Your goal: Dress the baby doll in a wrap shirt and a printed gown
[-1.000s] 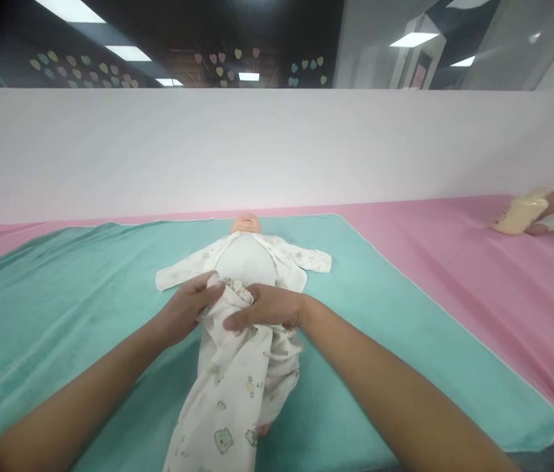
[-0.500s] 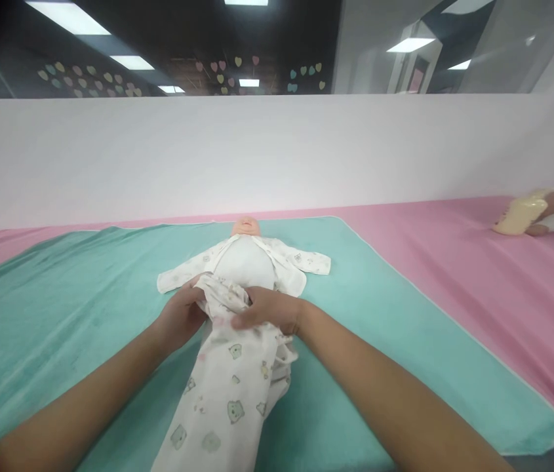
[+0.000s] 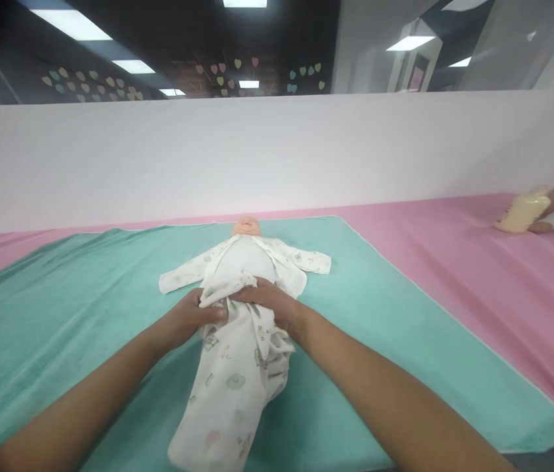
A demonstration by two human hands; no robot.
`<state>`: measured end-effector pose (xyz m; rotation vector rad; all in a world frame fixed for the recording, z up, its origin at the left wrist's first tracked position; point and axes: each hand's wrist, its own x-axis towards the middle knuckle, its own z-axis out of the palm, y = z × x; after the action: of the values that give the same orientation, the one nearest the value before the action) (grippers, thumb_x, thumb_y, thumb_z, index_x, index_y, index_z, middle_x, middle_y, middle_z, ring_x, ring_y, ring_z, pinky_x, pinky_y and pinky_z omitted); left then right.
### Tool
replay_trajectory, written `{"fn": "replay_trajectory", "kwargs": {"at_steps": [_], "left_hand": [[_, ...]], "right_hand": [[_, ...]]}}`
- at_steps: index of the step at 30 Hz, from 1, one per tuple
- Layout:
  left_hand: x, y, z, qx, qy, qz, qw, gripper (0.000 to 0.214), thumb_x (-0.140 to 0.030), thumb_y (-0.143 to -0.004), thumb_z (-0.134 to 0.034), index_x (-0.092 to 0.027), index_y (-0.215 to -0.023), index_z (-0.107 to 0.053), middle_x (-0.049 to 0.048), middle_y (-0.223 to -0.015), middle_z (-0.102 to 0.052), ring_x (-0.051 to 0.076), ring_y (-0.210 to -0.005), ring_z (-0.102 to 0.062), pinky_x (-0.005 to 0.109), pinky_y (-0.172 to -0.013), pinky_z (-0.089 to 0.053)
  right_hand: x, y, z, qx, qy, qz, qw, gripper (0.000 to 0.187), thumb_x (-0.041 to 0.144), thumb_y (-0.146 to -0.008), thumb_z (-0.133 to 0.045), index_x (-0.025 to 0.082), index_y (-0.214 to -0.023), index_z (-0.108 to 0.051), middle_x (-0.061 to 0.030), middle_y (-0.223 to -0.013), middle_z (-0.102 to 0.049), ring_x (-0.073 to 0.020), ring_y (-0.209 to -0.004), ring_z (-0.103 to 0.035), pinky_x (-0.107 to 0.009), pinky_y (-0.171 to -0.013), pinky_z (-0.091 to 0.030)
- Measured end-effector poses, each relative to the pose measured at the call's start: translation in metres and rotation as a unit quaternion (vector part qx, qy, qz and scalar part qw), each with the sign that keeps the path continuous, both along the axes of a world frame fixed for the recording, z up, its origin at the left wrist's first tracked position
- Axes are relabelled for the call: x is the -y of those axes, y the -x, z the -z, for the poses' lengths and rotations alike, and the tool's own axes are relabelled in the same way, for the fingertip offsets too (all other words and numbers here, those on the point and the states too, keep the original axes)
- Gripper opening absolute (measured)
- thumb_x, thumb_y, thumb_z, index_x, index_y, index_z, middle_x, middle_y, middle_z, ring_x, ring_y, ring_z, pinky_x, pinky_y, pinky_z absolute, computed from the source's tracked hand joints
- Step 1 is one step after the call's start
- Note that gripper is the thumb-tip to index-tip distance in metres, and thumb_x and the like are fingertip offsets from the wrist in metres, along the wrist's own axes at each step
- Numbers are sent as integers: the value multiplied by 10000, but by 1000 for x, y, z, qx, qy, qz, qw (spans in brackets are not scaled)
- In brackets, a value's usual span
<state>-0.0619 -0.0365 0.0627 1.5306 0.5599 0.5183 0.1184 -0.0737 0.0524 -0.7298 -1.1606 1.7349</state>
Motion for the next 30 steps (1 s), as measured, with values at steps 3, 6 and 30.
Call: {"fn": "replay_trajectory", "kwargs": {"at_steps": [3, 6, 30], "left_hand": [[-2, -1, 4, 90, 66, -30, 993, 288, -387, -794, -577, -150, -940, -650, 74, -821, -672, 207, -765, -613, 303, -707, -457], [-3, -2, 5, 134, 100, -35, 985, 372, -434, -830, -518, -133, -1018, -631, 104, -870, -676, 219, -802, -622, 300, -710, -465], [4, -6, 6, 120, 117, -67, 984, 395, -337, -789, -600, -140, -1131, -594, 113, -925, -686, 237, -797, -648, 325, -714, -499]], "right_hand": [[1, 0, -3, 5, -3, -8, 1000, 352, 369, -729, -665, 190, -1030, -628, -53, -917, -671, -185, -826, -631, -310, -761, -485], [0, -5, -4, 10, -6, -77, 997, 422, 399, -683, -703, 161, -1022, -625, -57, -878, -676, -177, -773, -635, -288, -704, -494], [-2, -7, 4, 16, -10, -90, 996, 404, 383, -693, -706, 157, -1020, -634, -74, -917, -668, -183, -795, -632, -336, -771, -476]]}}
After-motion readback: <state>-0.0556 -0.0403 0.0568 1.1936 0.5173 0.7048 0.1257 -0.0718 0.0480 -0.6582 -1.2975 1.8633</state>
